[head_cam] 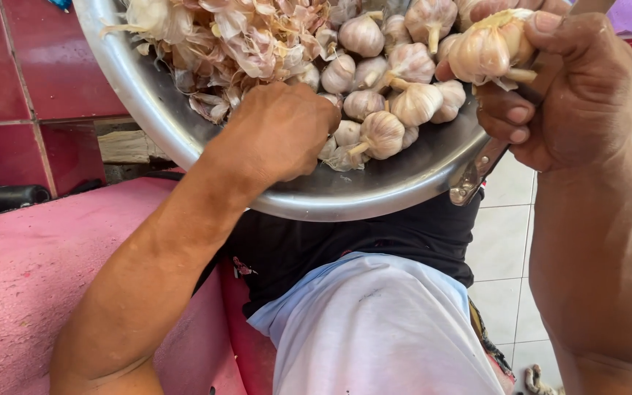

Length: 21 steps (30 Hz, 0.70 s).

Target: A person manually peels garlic cloves from bulbs using a knife and places the peeled cloves into a purple plastic bag.

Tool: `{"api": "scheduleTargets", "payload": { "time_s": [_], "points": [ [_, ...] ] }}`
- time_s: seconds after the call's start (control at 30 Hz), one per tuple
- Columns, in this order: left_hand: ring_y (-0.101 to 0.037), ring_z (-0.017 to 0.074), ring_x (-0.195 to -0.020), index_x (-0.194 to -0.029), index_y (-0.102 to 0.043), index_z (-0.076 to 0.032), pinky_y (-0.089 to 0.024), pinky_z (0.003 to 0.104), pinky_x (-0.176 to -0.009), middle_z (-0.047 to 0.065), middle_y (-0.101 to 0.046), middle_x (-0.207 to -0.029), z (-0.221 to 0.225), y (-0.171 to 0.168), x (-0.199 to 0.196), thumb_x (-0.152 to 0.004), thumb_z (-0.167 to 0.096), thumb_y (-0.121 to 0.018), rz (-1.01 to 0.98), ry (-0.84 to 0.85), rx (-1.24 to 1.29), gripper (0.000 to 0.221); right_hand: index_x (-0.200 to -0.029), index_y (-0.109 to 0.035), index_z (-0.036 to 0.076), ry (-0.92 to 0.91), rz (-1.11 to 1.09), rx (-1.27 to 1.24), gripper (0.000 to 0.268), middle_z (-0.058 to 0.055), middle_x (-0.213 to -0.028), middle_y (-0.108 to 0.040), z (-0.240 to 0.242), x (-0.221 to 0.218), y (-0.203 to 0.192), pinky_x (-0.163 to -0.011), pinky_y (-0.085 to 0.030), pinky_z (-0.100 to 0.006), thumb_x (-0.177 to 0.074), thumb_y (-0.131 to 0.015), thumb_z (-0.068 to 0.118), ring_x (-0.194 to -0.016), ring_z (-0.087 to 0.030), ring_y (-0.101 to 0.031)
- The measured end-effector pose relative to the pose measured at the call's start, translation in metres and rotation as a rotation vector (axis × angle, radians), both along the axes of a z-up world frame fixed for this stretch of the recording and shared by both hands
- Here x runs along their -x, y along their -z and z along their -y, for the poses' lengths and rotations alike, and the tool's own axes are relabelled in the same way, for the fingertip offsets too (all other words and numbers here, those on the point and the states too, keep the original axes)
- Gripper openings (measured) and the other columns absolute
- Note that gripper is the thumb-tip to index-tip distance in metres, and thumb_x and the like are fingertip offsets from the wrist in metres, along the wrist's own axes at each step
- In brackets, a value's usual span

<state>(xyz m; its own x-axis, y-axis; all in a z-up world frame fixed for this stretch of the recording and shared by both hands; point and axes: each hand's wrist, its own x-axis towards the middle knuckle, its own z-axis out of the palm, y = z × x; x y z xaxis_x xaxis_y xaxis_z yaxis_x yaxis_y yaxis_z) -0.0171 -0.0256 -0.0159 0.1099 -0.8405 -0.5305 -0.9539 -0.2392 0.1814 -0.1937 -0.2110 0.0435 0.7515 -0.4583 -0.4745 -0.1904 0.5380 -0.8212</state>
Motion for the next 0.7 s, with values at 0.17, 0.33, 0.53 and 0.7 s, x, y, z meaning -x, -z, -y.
{"api": "scheduleTargets", "payload": {
  "time_s": [0.17,0.33,0.53,0.7],
  "points": [
    [-0.069,0.0281,-0.061,-0.085,-0.073,-0.01,-0.059,0.045,-0.048,0.006,-0.066,-0.072,0.0,0.016,0.003,-0.09,0.006,-0.062,0.072,0.04,0.015,0.021,-0.113,-0.064,0.007,0.029,-0.019,-0.002,0.044,-0.026,-0.096,-0.073,-0.004,0.002,0.0,-0.033,-0.027,-0.019,-0.079,-0.06,0.034,-0.038,-0.007,-0.035],
    [-0.074,0.0285,-0.083,-0.102,-0.071,-0.005,-0.064,0.046,-0.09,0.013,-0.071,-0.087,0.002,-0.044,-0.006,-0.1,0.001,-0.058,-0.114,-0.201,-0.033,0.014,-0.116,-0.066,0.005,0.025,0.019,0.12,0.037,-0.019,-0.076,-0.067,-0.019,0.002,-0.009,-0.032,-0.027,-0.019,-0.088,-0.059,0.027,-0.038,-0.007,-0.034],
    [-0.071,0.037,-0.108,-0.133,-0.06,0.004,-0.057,0.049,-0.096,0.022,-0.072,-0.123,-0.018,-0.095,-0.017,-0.097,-0.015,-0.087,-0.48,0.106,1.065,0.049,-0.113,-0.053,0.007,-0.086,0.153,0.207,0.03,-0.004,-0.059,-0.046,-0.041,0.006,0.008,-0.029,-0.029,-0.021,-0.102,-0.062,0.034,-0.036,-0.01,-0.04],
    [-0.068,0.0333,-0.093,-0.134,-0.055,-0.002,-0.063,0.045,-0.083,0.023,-0.064,-0.118,-0.009,-0.069,0.005,-0.088,-0.017,-0.088,-0.384,0.039,1.033,0.058,-0.12,-0.054,0.007,-0.094,0.165,0.215,0.039,-0.004,-0.065,-0.05,-0.059,-0.002,-0.003,-0.031,-0.03,-0.021,-0.099,-0.063,0.038,-0.038,-0.009,-0.042]
  ]
}}
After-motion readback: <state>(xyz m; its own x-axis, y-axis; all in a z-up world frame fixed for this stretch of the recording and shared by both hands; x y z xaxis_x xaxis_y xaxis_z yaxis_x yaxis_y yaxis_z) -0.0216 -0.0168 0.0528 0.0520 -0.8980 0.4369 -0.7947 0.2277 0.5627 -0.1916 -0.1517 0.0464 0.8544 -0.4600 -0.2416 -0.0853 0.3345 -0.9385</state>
